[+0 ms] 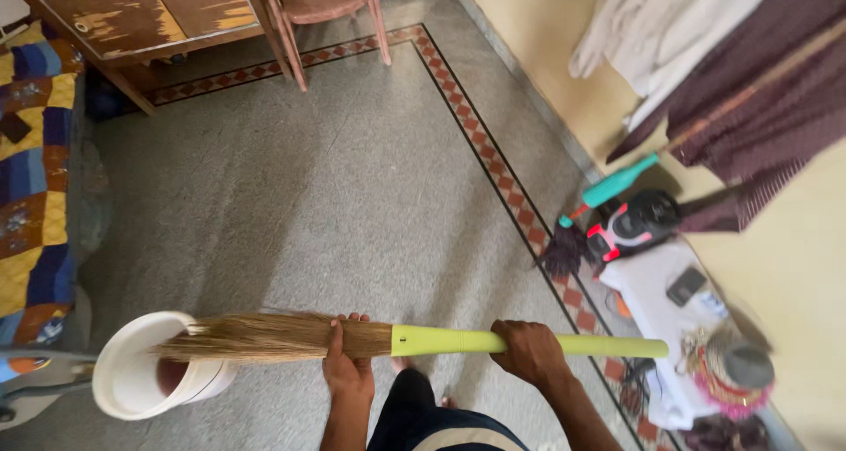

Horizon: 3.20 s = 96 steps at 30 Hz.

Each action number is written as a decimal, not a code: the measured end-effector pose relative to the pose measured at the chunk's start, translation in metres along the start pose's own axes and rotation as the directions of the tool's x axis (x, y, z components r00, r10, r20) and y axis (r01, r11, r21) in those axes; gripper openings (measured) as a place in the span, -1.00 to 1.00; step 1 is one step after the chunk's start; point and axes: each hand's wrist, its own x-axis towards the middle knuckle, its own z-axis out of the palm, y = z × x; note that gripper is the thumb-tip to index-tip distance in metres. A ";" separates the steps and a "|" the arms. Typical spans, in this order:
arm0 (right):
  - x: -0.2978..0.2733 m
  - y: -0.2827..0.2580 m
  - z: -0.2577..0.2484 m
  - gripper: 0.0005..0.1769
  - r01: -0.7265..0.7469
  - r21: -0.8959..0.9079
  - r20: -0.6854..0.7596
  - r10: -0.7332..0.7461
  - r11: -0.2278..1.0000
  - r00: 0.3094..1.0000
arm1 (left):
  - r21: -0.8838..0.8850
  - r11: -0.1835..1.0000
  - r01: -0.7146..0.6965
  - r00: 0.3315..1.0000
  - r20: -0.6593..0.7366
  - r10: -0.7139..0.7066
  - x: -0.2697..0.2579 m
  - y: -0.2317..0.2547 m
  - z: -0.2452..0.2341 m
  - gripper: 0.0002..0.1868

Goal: The person sweeps the floor with a broom, moving debris through various parts of the room and towards a doorway.

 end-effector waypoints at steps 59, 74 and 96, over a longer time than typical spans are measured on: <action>1.509 0.445 -0.397 -0.74 -0.226 -0.025 0.065 0.228 0.974 0.972 | 0.096 0.981 -0.169 0.986 0.028 0.167 1.170 -0.095 1.212 -0.62; 1.903 0.510 -0.481 -0.69 0.091 0.093 0.159 -0.105 0.991 0.982 | 0.262 0.793 -0.550 0.828 0.049 0.559 1.353 -0.063 1.488 -0.62; 2.488 0.330 -0.579 -0.71 -0.212 0.758 0.354 -0.116 0.616 0.928 | 0.734 0.378 -0.564 0.813 0.413 0.411 1.873 0.034 1.771 -0.15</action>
